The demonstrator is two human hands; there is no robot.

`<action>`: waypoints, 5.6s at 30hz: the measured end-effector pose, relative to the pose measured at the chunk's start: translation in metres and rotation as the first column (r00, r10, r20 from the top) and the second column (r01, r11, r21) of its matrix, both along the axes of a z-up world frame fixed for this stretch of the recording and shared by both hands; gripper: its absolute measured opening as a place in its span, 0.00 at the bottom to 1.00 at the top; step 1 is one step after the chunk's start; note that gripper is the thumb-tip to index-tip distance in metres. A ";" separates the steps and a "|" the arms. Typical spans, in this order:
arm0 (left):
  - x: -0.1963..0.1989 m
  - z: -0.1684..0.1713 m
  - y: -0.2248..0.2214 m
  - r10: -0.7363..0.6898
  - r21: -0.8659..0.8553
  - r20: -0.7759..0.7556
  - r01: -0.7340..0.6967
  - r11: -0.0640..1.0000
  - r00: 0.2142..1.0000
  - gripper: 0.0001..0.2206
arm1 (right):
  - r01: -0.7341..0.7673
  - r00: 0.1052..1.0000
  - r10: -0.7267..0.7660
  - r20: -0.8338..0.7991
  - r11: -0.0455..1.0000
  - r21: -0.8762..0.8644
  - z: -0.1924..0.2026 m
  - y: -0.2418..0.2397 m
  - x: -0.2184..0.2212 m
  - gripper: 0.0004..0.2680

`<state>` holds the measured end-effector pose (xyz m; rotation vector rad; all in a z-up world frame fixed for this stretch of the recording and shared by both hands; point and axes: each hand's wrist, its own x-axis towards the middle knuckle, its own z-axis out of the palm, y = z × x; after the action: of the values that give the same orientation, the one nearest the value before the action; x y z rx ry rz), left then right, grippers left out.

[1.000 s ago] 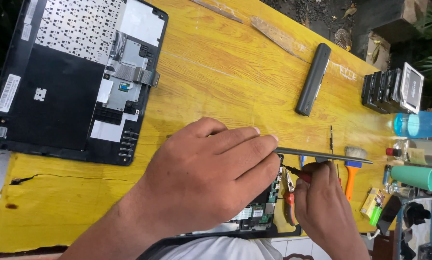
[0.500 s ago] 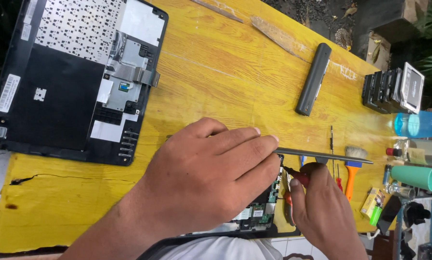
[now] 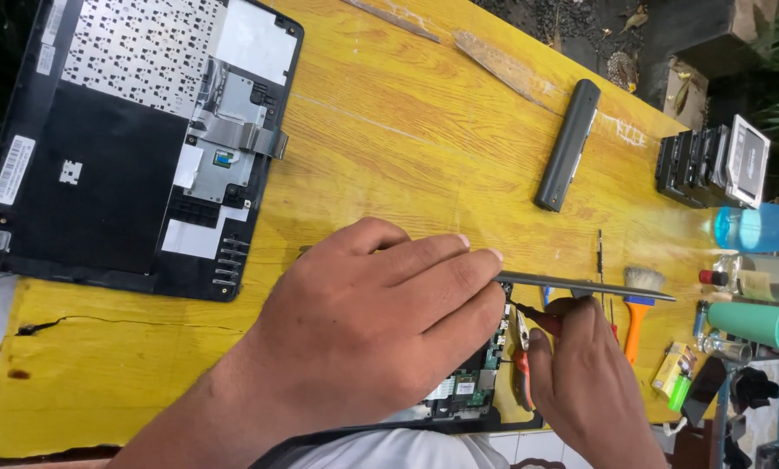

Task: The person repairs a disassembled ASUS laptop on a yellow workbench. They use a screwdriver and pliers to work on the hinge and screen area, align the LCD panel with the exposed motherboard and chassis, and repeatedly reposition the screen assembly while tightening components.

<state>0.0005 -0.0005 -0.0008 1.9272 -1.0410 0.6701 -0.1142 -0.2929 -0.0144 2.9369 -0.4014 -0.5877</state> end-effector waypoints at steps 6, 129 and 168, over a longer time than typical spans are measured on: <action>0.000 0.000 0.000 0.001 0.001 -0.003 -0.001 1.000 1.000 0.06 | -0.212 0.961 0.224 0.162 0.973 -0.090 -0.012 -0.013 -0.007 0.10; -0.013 -0.082 0.029 -0.331 -0.415 -0.735 -0.006 0.910 0.591 0.13 | 0.165 0.875 -0.332 0.353 0.889 0.426 -0.037 -0.045 -0.051 0.11; -0.014 -0.093 0.031 -0.638 -0.706 -0.534 0.122 0.697 0.555 0.08 | 0.042 0.926 -0.163 0.340 0.941 0.336 -0.045 -0.041 -0.041 0.07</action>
<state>-0.0134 0.0306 -0.0940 1.1031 -0.5648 -0.1302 -0.1548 -0.3337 -0.0591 3.3675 -0.5485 -0.1150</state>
